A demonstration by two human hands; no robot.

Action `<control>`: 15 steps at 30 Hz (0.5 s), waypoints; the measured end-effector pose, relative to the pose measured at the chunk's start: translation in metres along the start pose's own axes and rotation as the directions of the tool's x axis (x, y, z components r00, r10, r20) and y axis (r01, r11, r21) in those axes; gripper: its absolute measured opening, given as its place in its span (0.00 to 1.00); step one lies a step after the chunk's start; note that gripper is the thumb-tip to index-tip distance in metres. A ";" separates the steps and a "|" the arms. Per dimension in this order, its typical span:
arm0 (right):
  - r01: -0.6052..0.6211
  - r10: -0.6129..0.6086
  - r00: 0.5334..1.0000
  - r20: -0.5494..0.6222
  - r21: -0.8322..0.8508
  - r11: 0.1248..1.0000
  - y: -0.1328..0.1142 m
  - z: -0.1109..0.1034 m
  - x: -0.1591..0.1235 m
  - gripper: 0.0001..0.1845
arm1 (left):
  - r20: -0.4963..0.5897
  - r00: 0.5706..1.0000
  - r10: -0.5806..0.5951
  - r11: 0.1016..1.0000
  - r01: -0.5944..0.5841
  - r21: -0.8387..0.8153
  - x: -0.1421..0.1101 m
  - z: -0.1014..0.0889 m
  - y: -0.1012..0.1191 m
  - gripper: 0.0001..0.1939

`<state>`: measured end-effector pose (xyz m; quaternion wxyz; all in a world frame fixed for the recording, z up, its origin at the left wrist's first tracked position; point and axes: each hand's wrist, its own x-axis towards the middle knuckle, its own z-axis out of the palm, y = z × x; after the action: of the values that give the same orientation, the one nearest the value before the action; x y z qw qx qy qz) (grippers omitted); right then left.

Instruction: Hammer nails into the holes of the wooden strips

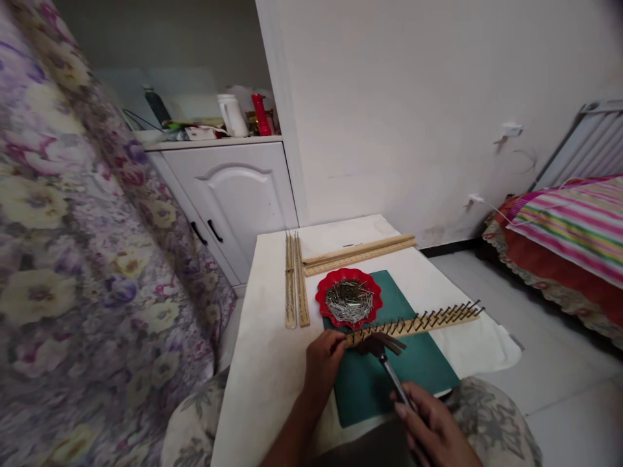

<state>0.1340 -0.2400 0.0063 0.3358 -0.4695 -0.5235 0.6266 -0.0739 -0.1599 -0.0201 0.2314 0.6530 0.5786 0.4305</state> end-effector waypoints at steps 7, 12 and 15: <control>0.225 -0.256 0.967 -0.004 -0.465 0.856 -0.018 0.011 0.036 0.09 | 0.007 0.999 -0.034 0.999 0.035 -0.036 0.000 0.001 -0.006 0.08; 0.195 -0.230 0.973 -0.008 -0.503 0.842 -0.010 0.015 0.036 0.09 | 0.025 0.999 -0.046 0.998 0.047 -0.042 0.000 0.000 -0.006 0.08; 0.192 -0.228 0.974 -0.014 -0.488 0.851 -0.011 0.016 0.035 0.09 | 0.024 0.998 -0.050 0.998 0.051 -0.039 -0.001 0.000 -0.006 0.07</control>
<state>0.1068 -0.2114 0.0087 0.2927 -0.5007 -0.6991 0.4183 -0.0774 -0.1591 -0.0250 0.2616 0.6383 0.5835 0.4286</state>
